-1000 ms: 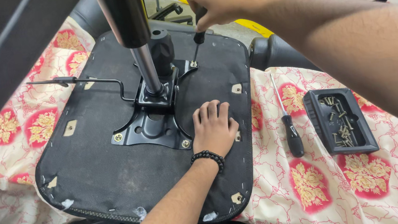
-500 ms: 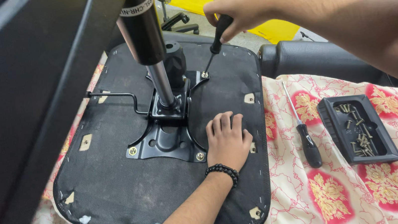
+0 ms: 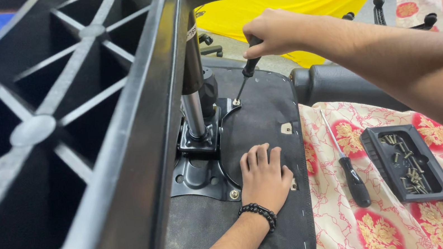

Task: The person attaches a black plastic footrest to the underside of an office chair seat using a screwdriver and screws. They align the footrest, insert screws, and tighten them to secure the part to the chair.

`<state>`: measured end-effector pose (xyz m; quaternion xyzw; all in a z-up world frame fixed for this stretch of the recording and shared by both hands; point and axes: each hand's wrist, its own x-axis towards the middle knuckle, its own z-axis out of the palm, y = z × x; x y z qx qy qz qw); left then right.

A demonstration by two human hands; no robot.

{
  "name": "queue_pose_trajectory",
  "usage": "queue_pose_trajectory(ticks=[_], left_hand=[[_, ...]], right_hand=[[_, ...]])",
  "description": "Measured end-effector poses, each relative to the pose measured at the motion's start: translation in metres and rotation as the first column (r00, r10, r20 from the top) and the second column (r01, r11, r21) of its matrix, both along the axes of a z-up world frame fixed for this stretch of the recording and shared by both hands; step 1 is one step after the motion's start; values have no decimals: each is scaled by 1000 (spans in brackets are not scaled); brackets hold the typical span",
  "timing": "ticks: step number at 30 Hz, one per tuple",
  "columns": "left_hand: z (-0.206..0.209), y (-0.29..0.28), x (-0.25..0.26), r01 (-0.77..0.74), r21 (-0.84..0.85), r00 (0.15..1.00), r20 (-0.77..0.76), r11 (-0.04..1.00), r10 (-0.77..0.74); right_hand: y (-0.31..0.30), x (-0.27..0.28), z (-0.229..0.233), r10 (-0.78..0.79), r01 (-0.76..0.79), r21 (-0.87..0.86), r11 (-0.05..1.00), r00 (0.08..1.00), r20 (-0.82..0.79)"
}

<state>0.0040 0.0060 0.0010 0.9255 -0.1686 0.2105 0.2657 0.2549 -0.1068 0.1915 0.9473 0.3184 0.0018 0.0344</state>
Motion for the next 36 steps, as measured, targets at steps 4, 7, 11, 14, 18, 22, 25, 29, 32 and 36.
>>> queue_pose_trajectory(ticks=[4, 7, 11, 14, 18, 22, 25, 29, 32, 36], left_hand=[[0, 0, 0, 7, -9, 1000, 5, 1000, -7], [-1, -1, 0, -6, -14, 1000, 8, 1000, 6], [0, -1, -1, -10, -25, 1000, 10, 1000, 10], [1, 0, -1, -5, -8, 1000, 7, 1000, 5], [-1, -2, -2, -10, -8, 1000, 16, 1000, 10], [-3, -2, -2, -15, -2, 999, 30, 1000, 15], [-2, -1, -2, -10, -1, 1000, 25, 1000, 10], [-1, -2, -3, -17, 21, 1000, 10, 1000, 16], [-2, -3, -2, -25, 23, 1000, -1, 999, 25], [0, -3, -4, -50, 12, 999, 23, 999, 49]], right_hand=[[2, 2, 3, 149, -148, 20, 989, 988, -32], [0, 2, 11, 308, -308, 2, 951, 950, -52], [5, 1, 18, 297, -303, -69, 950, 951, -82], [11, 2, 21, -6, -15, -102, 995, 980, -196], [20, 10, 22, -337, 305, -146, 941, 886, -319], [11, 11, 21, -75, 42, -134, 990, 966, -248], [-4, 2, 23, 312, -325, -144, 935, 944, -105], [-11, -8, 23, 229, -250, -155, 956, 963, -143], [-8, -5, 28, 155, -188, -172, 967, 970, -188], [0, -2, 33, -178, 102, -227, 969, 921, -346]])
